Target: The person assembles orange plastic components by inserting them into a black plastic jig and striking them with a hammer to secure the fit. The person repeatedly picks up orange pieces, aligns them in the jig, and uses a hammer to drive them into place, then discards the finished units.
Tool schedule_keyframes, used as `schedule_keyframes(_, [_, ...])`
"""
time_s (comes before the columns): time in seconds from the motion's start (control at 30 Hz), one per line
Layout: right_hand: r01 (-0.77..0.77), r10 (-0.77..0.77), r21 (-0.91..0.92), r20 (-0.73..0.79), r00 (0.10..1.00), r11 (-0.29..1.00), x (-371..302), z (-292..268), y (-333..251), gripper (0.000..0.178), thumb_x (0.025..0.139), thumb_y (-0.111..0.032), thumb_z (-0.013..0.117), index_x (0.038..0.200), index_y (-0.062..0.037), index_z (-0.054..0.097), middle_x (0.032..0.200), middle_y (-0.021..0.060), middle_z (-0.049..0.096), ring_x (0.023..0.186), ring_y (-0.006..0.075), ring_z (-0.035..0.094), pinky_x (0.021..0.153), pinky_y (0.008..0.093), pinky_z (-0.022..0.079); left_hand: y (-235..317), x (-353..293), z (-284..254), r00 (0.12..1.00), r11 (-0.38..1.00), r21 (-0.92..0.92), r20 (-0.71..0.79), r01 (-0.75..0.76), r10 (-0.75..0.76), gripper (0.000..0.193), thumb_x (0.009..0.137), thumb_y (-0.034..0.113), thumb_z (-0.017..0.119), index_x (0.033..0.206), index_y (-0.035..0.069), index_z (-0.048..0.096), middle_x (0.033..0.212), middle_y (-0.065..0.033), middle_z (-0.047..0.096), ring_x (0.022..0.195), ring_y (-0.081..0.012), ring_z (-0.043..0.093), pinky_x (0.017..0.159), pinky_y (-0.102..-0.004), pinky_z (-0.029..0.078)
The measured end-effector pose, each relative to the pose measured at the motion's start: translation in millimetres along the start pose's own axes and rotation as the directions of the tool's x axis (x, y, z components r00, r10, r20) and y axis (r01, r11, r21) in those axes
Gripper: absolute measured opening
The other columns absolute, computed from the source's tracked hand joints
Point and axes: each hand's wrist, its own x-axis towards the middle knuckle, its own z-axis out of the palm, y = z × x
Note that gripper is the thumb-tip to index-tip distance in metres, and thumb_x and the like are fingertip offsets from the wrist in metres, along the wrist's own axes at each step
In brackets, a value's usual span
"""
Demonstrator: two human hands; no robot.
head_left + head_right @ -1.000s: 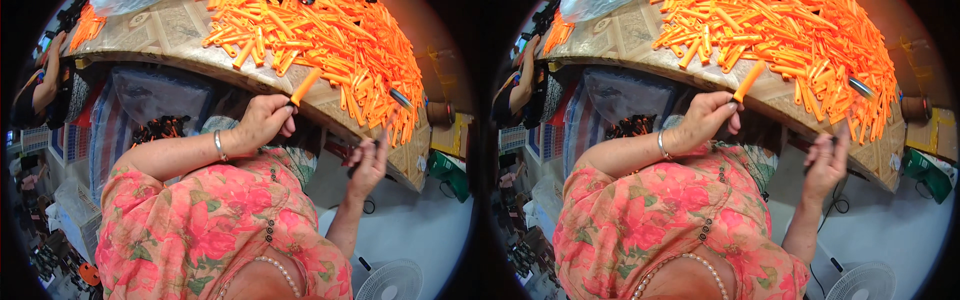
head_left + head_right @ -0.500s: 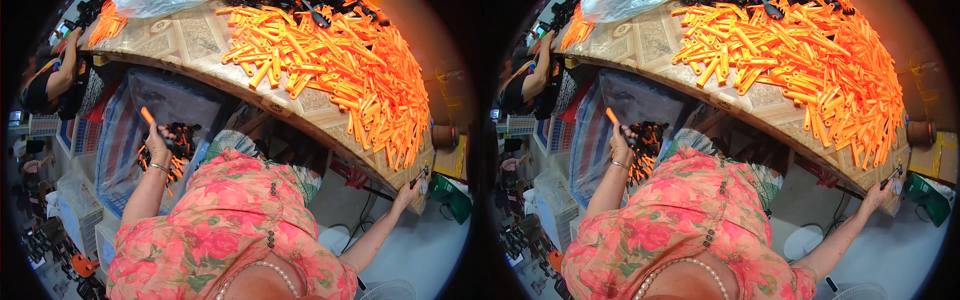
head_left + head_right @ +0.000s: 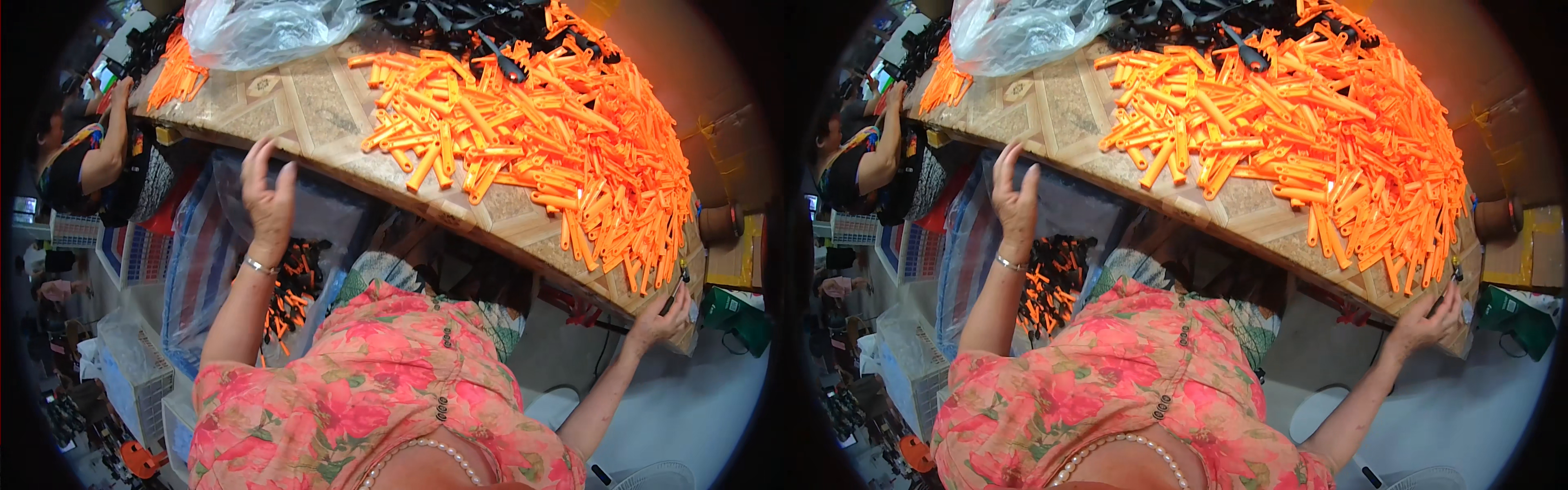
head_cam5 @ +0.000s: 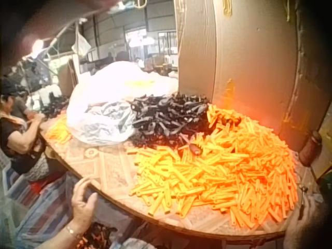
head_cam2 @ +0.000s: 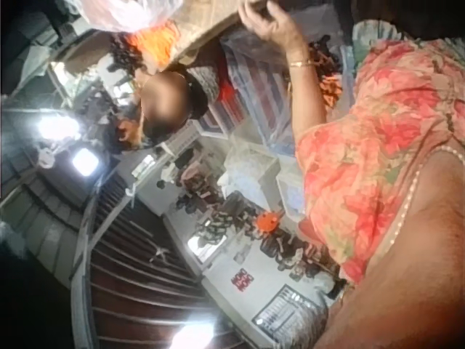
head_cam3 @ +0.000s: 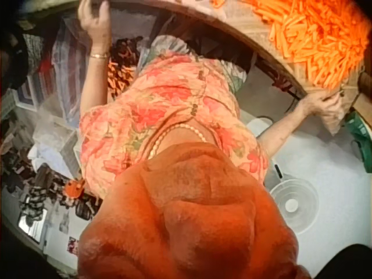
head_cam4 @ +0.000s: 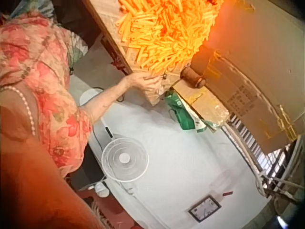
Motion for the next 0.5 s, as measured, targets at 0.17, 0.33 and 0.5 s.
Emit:
schedule_keyframes(0.17, [0.177,-0.197,0.196,0.086,0.977,0.964,5.4,-5.2,-115.1,0.039,0.081,-0.001,0.060,0.119,-0.0070,0.063,0.127,0.0105,0.054,0.118,0.0293,0.049,0.103,0.0420,0.035,87.6,85.0,73.7,0.882,0.891,-0.331,0.249,-0.312,0.401,0.036,0.082,0.002,0.062,0.117,0.002,0.060,0.115,-0.0143,0.062,0.113,-0.0274,0.058,0.097,-0.0345,0.043])
schedule_keyframes(0.33, [0.237,-0.310,0.373,0.148,0.939,0.897,3.7,-4.0,-159.7,0.037,0.077,0.000,0.062,0.113,-0.0104,0.067,0.125,0.0085,0.055,0.117,0.0273,0.049,0.103,0.0440,0.032,132.7,133.5,169.0,0.710,0.735,-0.085,0.204,-0.673,0.674,0.041,0.074,0.004,0.068,0.114,0.012,0.063,0.123,-0.0117,0.055,0.114,-0.0317,0.053,0.095,-0.0398,0.045])
schedule_keyframes(0.5, [0.214,-0.316,0.466,0.151,0.937,0.858,6.0,-11.4,-164.4,0.040,0.076,0.003,0.063,0.112,-0.0134,0.067,0.117,0.0080,0.060,0.109,0.0280,0.054,0.099,0.0451,0.035,133.0,144.4,224.9,0.688,0.713,-0.004,0.259,-0.701,0.678,0.035,0.071,0.008,0.071,0.105,0.010,0.065,0.122,-0.0114,0.057,0.112,-0.0309,0.054,0.092,-0.0403,0.047])
